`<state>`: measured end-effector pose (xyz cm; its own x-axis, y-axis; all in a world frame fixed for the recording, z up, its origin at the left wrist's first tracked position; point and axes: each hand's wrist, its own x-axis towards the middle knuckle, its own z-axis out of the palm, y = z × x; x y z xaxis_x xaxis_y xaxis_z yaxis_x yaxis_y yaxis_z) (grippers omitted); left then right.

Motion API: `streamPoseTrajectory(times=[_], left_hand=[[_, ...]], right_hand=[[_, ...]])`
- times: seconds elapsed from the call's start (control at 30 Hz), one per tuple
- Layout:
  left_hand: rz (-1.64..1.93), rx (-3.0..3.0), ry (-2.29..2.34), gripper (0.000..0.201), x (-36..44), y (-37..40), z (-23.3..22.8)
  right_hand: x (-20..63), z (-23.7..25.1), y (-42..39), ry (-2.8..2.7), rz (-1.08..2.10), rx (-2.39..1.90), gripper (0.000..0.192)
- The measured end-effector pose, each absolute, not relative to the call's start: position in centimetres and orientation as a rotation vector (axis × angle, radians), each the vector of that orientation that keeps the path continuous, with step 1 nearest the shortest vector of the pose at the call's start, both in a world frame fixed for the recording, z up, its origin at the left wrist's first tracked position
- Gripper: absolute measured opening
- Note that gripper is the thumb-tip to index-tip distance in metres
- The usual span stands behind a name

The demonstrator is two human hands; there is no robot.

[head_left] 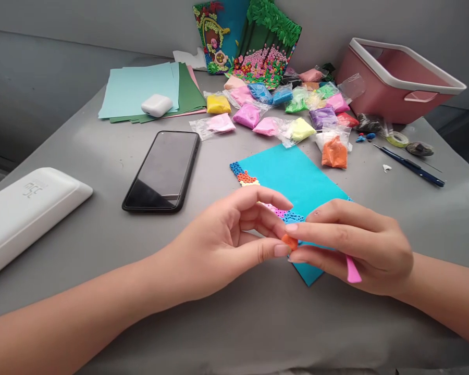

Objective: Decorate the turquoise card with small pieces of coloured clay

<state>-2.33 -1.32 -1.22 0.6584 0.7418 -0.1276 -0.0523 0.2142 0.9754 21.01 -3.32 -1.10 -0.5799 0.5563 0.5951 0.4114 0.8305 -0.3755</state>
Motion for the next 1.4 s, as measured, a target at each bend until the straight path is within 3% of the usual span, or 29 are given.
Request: streamPoseTrajectory(times=[0.23,0.37,0.5,1.07,1.4], left_hand=[[0.635,1.139,0.601,0.035,-2.32,-1.15,-1.62],[0.626,1.160,0.585,0.023,-2.20,-1.19,-1.63],[0.663,1.164,0.590,0.023,-2.19,-1.08,-1.65],[0.653,1.133,0.632,0.023,-2.41,-0.87,-1.83],[0.617,1.202,0.609,0.017,-2.32,-0.97,-1.83]], right_hand=[[20.95,-1.11,-3.47,-2.238,0.287,-0.715,0.012],[20.90,-1.00,-3.50,-2.256,0.280,-0.711,0.010],[21.01,-1.05,-3.50,-2.238,0.284,-0.722,0.008],[21.30,-1.12,-3.24,-2.221,0.297,-0.712,0.018],[21.11,-1.18,-3.25,-2.240,0.302,-0.684,0.005]])
